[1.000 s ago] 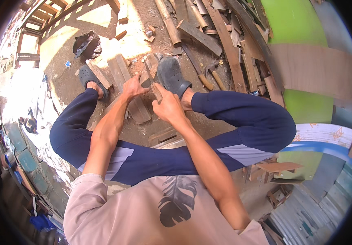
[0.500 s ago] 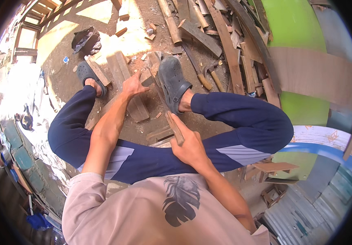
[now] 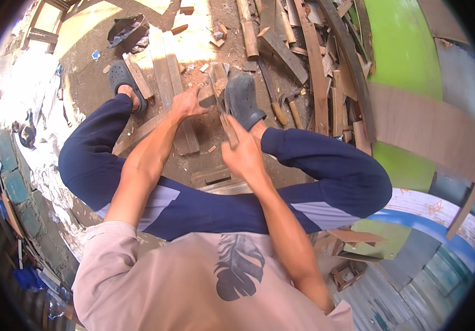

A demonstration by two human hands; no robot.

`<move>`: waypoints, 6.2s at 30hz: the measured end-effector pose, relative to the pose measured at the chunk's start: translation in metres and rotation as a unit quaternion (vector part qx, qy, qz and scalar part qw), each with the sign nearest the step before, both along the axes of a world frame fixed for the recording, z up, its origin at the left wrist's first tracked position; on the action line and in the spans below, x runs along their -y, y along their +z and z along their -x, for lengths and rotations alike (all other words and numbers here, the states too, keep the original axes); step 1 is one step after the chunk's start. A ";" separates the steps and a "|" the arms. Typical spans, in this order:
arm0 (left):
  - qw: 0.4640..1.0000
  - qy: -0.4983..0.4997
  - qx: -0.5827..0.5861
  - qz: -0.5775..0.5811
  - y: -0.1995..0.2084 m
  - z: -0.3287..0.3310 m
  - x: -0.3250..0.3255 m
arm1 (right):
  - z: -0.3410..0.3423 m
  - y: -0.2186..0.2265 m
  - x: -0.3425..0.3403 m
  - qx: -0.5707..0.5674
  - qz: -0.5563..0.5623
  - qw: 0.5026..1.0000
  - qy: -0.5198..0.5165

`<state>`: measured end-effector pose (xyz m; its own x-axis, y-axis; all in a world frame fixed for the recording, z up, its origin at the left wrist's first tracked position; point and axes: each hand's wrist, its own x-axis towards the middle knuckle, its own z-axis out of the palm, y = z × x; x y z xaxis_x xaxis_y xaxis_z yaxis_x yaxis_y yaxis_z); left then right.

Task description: The person sits cross-legged on the ground and uses a knife to carve and shape a small piece of wood. They repeatedly adjust the wood's position and use the knife to remove material, creating shavings.

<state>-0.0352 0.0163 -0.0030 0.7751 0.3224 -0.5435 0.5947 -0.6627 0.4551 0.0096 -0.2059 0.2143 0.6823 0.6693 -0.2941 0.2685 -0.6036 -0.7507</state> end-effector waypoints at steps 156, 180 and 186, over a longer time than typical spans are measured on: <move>0.966 0.053 0.166 -0.189 -0.022 0.008 0.053 | 0.006 0.020 0.028 -0.084 0.028 0.996 -0.012; 0.996 0.075 0.029 0.026 0.023 -0.005 0.041 | -0.058 0.052 0.054 -0.131 -0.032 0.973 -0.188; 0.982 0.070 0.115 -0.132 0.005 0.025 0.106 | -0.054 0.036 0.055 -0.143 -0.036 0.966 -0.211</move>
